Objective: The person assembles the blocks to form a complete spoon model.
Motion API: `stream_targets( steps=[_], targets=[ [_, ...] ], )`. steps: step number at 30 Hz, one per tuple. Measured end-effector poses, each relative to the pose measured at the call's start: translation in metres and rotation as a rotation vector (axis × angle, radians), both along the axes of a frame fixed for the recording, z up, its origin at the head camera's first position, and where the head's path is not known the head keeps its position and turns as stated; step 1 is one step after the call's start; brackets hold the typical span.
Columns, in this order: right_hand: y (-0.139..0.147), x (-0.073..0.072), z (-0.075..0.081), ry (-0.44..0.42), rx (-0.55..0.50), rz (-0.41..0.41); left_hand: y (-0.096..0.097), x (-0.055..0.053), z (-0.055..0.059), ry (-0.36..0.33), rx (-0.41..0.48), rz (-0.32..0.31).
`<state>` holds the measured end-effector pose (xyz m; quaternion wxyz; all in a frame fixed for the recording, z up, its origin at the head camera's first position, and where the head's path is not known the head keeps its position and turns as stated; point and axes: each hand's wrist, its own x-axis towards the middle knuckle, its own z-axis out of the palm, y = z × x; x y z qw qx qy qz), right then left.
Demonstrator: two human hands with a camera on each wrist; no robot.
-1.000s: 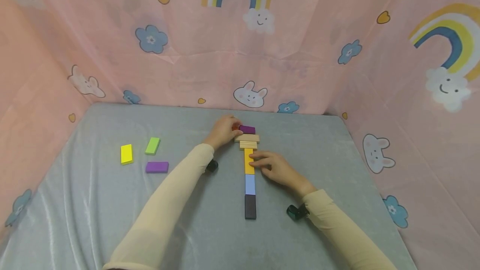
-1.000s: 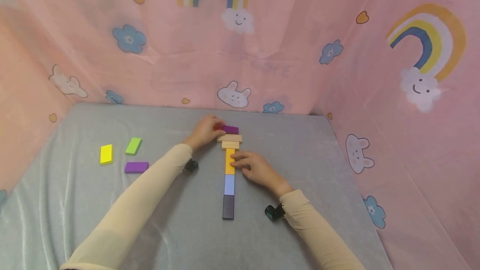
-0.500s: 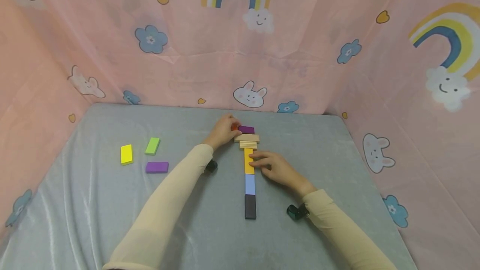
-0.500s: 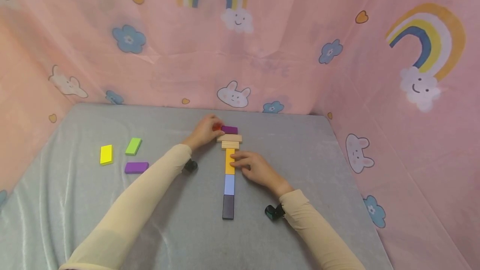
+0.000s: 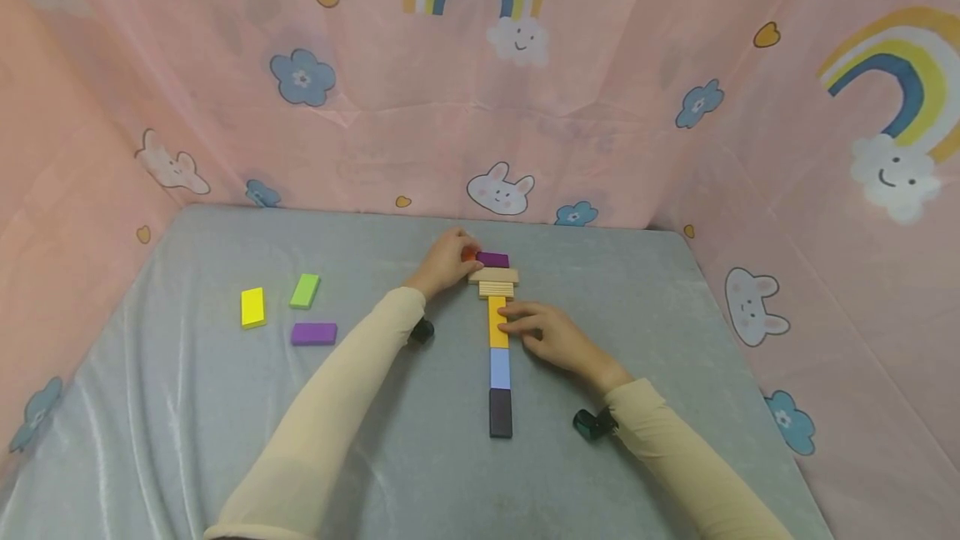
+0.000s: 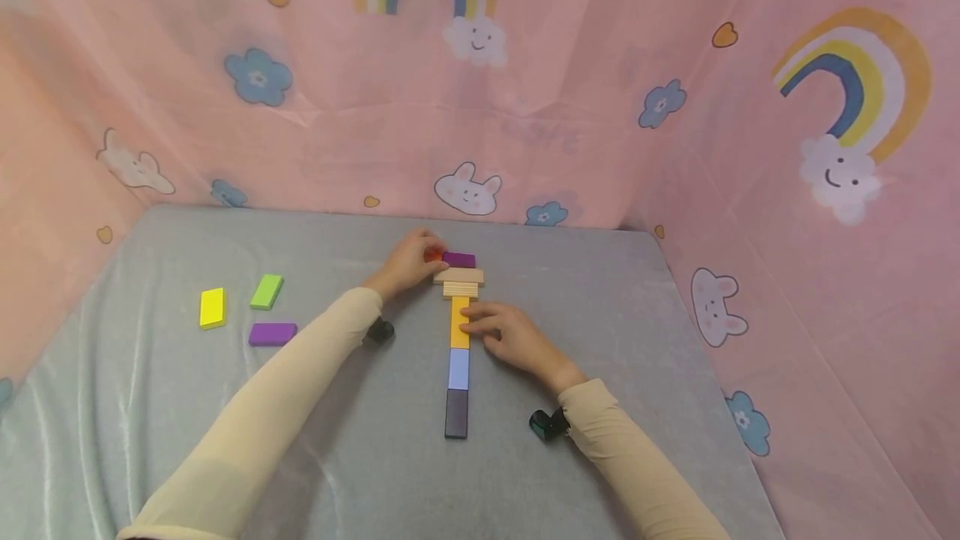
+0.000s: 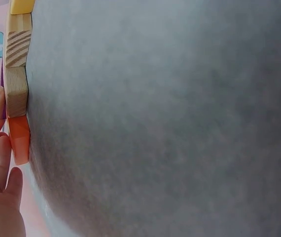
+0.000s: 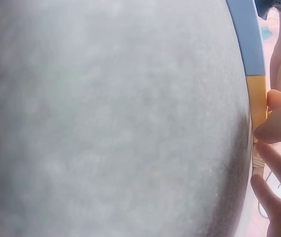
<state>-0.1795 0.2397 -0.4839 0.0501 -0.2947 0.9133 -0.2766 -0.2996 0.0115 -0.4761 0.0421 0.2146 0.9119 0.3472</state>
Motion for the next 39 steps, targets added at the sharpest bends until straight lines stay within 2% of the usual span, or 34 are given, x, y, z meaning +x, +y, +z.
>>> stream_targets(
  steps=[10, 15, 22, 25, 31, 39],
  targets=[
    [0.0, 0.001, 0.002, 0.006, 0.005, -0.004, -0.002, -0.004, -0.003, -0.022, 0.009, 0.009],
    [0.0, 0.001, 0.001, 0.002, 0.006, -0.012, -0.007, -0.004, 0.001, -0.022, 0.029, -0.001],
    [0.001, 0.0, 0.0, -0.003, 0.01, -0.013, -0.027, 0.0, 0.01, -0.036, 0.133, -0.047],
    [0.001, 0.0, 0.0, -0.008, 0.007, -0.012, -0.041, 0.003, 0.013, -0.014, 0.149, -0.067],
    [0.001, 0.0, -0.002, -0.008, 0.009, -0.013, -0.077, 0.021, 0.023, -0.021, 0.185, -0.087],
    [0.001, 0.001, 0.0, -0.01, 0.003, -0.021, -0.135, 0.063, 0.025, 0.058, 0.207, -0.079]
  ],
)
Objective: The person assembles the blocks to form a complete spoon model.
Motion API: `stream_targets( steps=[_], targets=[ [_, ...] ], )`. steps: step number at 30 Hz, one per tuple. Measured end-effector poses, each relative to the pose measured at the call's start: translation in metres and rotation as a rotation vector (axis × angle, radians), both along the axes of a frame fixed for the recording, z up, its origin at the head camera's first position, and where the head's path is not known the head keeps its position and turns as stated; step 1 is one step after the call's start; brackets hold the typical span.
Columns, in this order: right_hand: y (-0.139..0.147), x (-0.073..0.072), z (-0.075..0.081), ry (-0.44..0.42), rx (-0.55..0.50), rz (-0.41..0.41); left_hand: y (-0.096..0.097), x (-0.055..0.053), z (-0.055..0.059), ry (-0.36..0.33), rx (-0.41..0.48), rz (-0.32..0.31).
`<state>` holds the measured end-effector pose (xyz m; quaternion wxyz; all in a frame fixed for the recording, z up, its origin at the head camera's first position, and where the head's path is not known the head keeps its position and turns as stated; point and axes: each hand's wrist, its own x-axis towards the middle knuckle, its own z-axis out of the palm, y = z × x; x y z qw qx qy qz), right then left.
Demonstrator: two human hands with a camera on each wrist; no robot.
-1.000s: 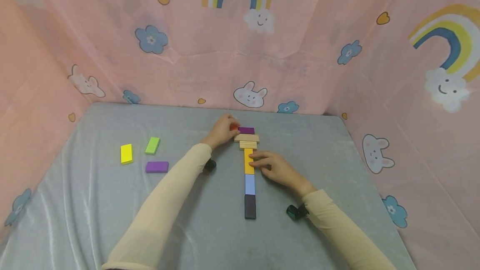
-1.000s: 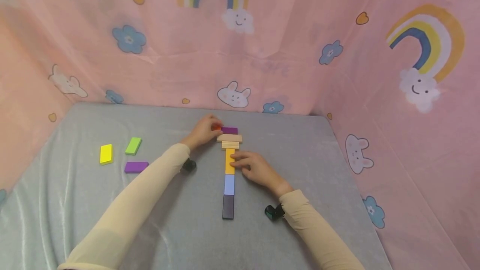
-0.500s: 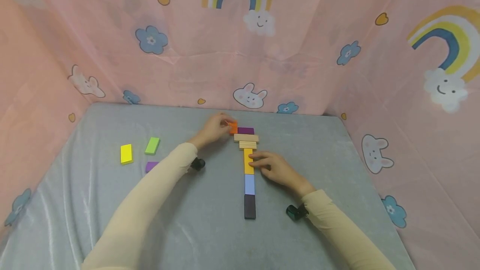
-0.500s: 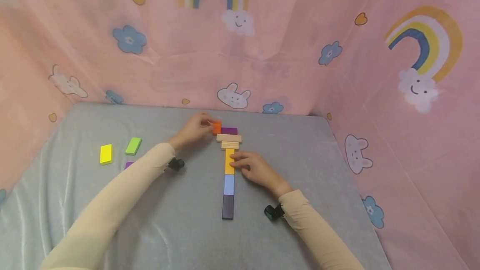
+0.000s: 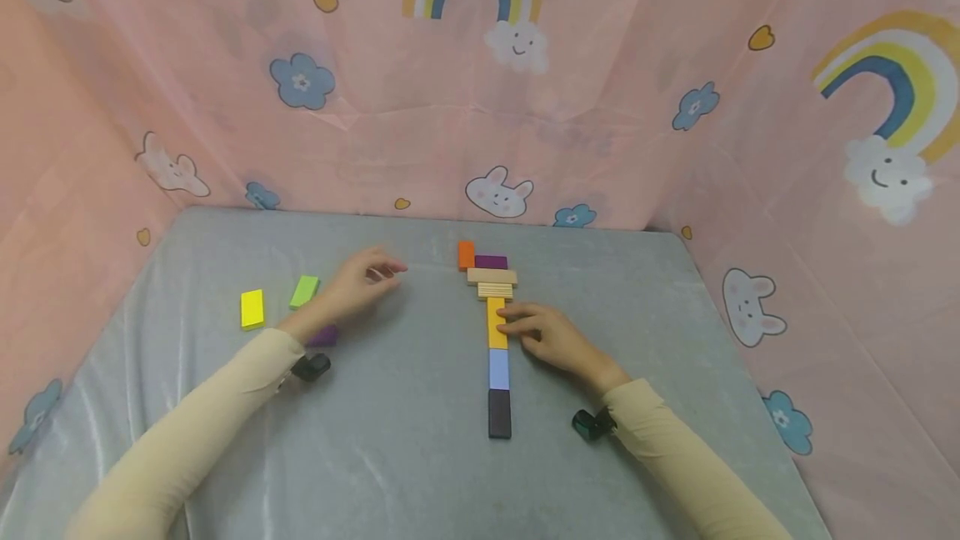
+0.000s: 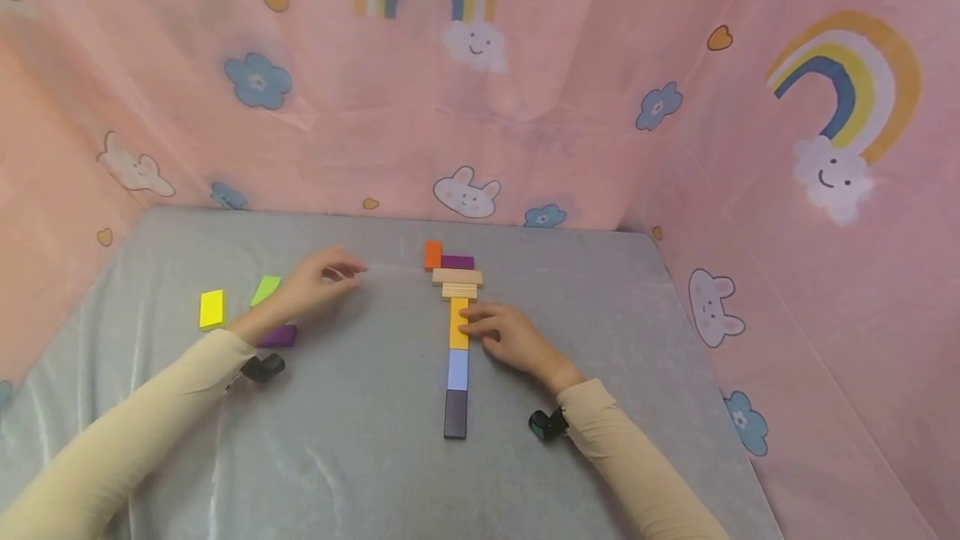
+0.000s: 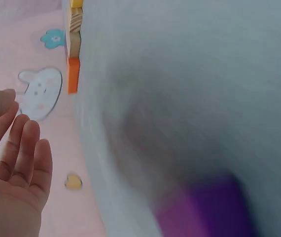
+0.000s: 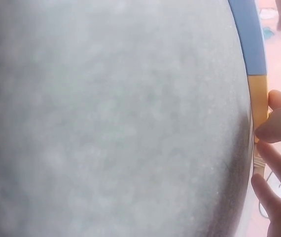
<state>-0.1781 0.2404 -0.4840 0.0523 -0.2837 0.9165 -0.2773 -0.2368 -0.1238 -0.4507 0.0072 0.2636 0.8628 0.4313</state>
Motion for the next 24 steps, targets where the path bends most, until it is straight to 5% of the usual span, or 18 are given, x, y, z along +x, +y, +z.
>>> stream_targets(
  steps=[6, 13, 24],
  targets=[
    [0.0, 0.0, 0.0, 0.015, -0.006, 0.01, -0.051, 0.028, -0.001, -0.031, -0.036, 0.026],
    [0.0, 0.0, -0.001, 0.005, -0.006, 0.002, -0.101, 0.044, -0.004, -0.069, -0.086, 0.087],
    [-0.001, 0.0, 0.0, -0.026, 0.005, -0.007, -0.138, 0.065, -0.02, -0.113, -0.113, 0.099]
  ],
)
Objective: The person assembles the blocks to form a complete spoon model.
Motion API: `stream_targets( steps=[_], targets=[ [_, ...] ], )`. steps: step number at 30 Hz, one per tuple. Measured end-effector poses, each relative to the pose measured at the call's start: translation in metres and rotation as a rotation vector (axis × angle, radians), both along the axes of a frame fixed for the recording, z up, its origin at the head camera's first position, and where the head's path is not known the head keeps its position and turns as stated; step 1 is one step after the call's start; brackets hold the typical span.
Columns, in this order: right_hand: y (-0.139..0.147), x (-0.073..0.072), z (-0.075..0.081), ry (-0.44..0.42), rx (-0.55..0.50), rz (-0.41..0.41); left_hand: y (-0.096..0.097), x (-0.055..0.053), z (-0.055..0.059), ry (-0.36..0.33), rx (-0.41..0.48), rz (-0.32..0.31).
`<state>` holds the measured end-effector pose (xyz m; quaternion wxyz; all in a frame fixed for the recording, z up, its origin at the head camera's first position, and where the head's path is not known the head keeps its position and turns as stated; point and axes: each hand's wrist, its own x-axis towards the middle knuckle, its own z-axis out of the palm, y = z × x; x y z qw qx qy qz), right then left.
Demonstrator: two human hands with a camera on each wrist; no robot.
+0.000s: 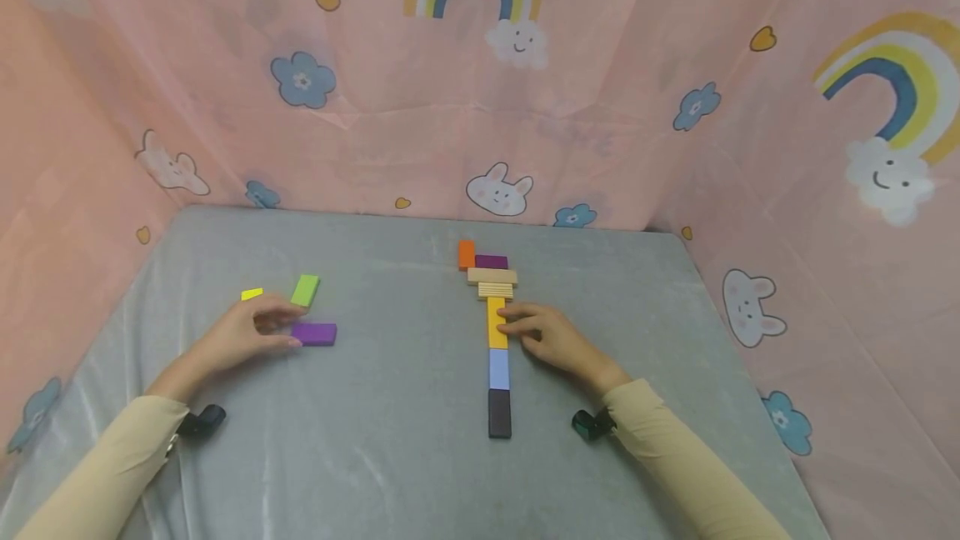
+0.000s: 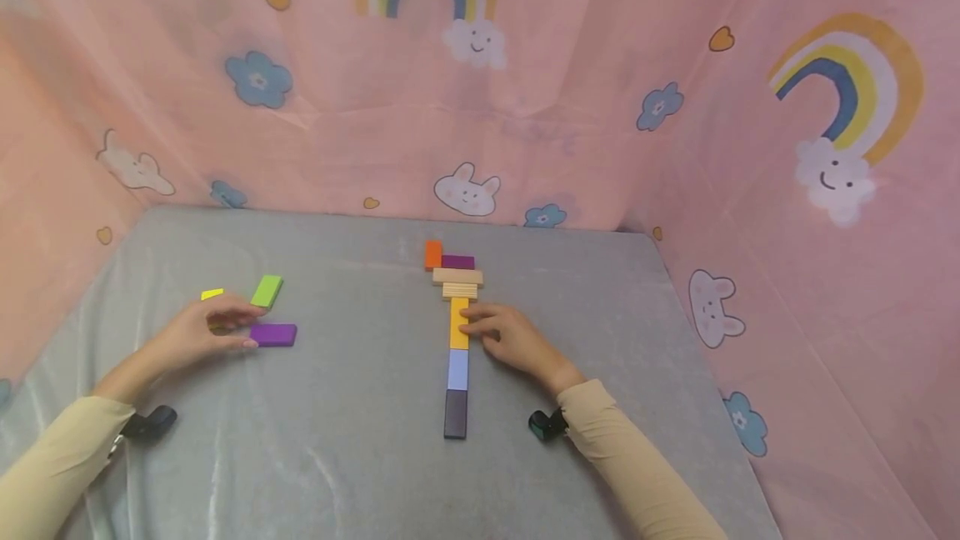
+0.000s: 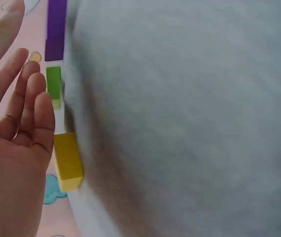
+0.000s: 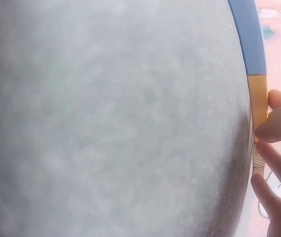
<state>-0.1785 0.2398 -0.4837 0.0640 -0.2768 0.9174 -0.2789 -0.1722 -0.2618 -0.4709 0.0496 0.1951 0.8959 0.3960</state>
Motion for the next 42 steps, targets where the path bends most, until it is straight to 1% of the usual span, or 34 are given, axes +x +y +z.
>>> stream_targets(
  steps=[6, 13, 20, 25, 30, 33, 36, 39, 42],
  targets=[
    [0.0, 0.001, 0.001, 0.012, -0.002, 0.011, -0.005, 0.003, -0.005, 0.033, -0.019, -0.005],
    [0.001, 0.001, 0.001, 0.005, -0.01, 0.005, -0.004, 0.003, -0.006, 0.048, -0.117, 0.011],
    [0.002, 0.0, -0.002, 0.022, -0.018, 0.01, -0.003, 0.002, -0.01, 0.088, -0.121, 0.013],
    [0.002, 0.0, -0.003, 0.033, -0.025, 0.016, -0.003, 0.002, -0.011, 0.1, -0.124, 0.018],
    [0.002, 0.0, -0.004, 0.055, -0.029, 0.028, -0.002, 0.003, -0.009, 0.093, -0.12, 0.017],
    [0.002, 0.0, -0.004, 0.054, -0.034, 0.028, -0.002, 0.003, -0.006, 0.07, -0.107, 0.007],
    [0.002, 0.0, -0.003, 0.048, -0.033, 0.02, -0.001, 0.003, -0.001, 0.03, -0.085, -0.001],
    [0.002, 0.0, -0.003, 0.039, -0.024, 0.011, 0.003, 0.001, 0.003, -0.006, -0.052, 0.0],
    [0.002, 0.0, -0.003, 0.027, -0.018, 0.003, 0.009, -0.005, 0.007, -0.011, -0.038, -0.004]
  ],
)
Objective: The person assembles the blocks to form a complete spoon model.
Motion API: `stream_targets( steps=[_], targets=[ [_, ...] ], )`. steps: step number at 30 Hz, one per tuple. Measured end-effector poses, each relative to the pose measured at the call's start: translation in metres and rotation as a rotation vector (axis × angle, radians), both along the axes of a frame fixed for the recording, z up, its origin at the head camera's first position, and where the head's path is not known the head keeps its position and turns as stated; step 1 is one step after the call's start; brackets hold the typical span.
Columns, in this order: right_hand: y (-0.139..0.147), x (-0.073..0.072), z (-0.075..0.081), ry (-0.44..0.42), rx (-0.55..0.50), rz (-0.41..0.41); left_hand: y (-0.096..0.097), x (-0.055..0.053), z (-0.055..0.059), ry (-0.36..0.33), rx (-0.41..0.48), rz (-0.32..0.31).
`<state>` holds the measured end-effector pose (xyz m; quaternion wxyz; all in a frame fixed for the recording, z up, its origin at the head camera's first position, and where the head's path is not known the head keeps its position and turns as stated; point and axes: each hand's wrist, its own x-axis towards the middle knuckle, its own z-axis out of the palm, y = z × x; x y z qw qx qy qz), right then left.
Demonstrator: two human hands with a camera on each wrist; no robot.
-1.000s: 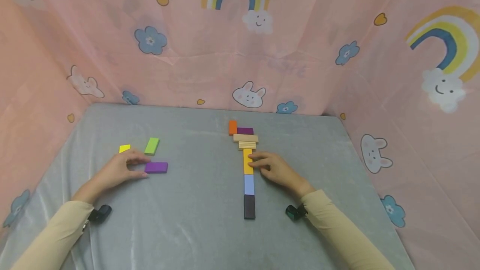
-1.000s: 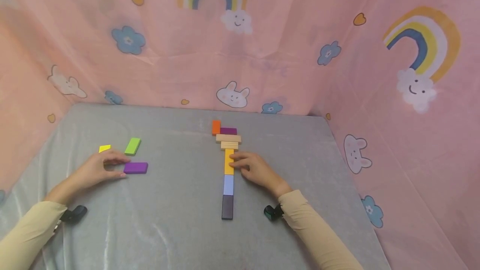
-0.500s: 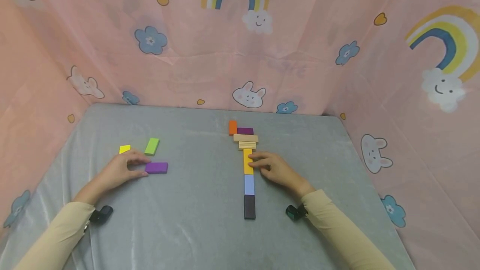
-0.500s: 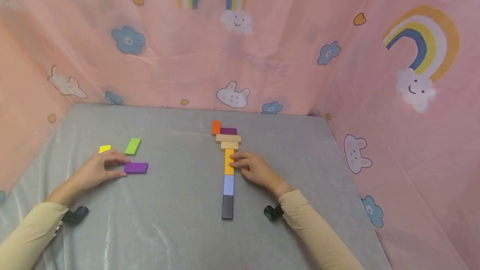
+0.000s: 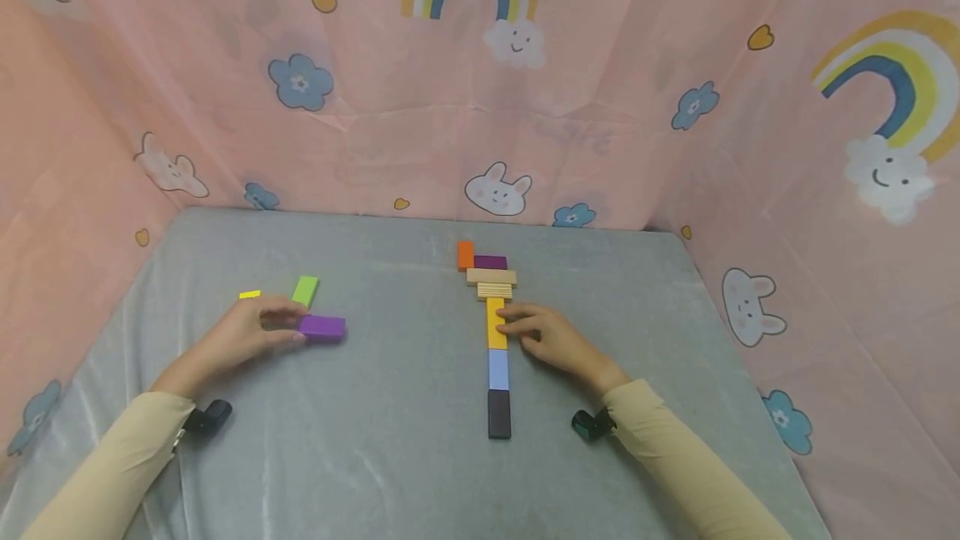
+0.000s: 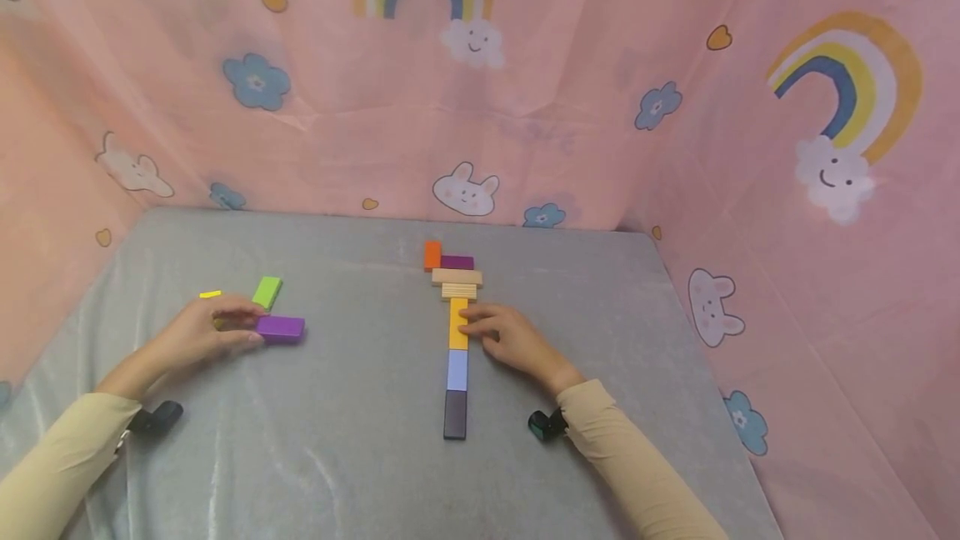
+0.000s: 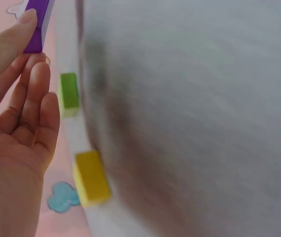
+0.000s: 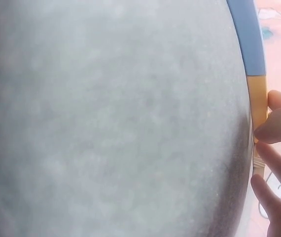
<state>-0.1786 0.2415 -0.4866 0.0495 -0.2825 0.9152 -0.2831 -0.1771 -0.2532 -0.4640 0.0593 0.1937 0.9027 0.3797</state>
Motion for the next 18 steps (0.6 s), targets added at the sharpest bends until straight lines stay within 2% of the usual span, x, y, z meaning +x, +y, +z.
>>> stream_targets(
  steps=[6, 13, 18],
  targets=[
    [0.0, 0.0, 0.0, 0.011, 0.005, 0.014, 0.021, -0.016, 0.011, 0.052, -0.035, -0.034],
    [0.0, 0.0, 0.001, 0.024, -0.006, 0.019, 0.055, -0.04, 0.02, 0.036, -0.037, -0.07],
    [0.001, -0.001, 0.0, 0.04, 0.0, 0.029, 0.084, -0.061, 0.023, 0.038, 0.009, -0.093]
  ],
)
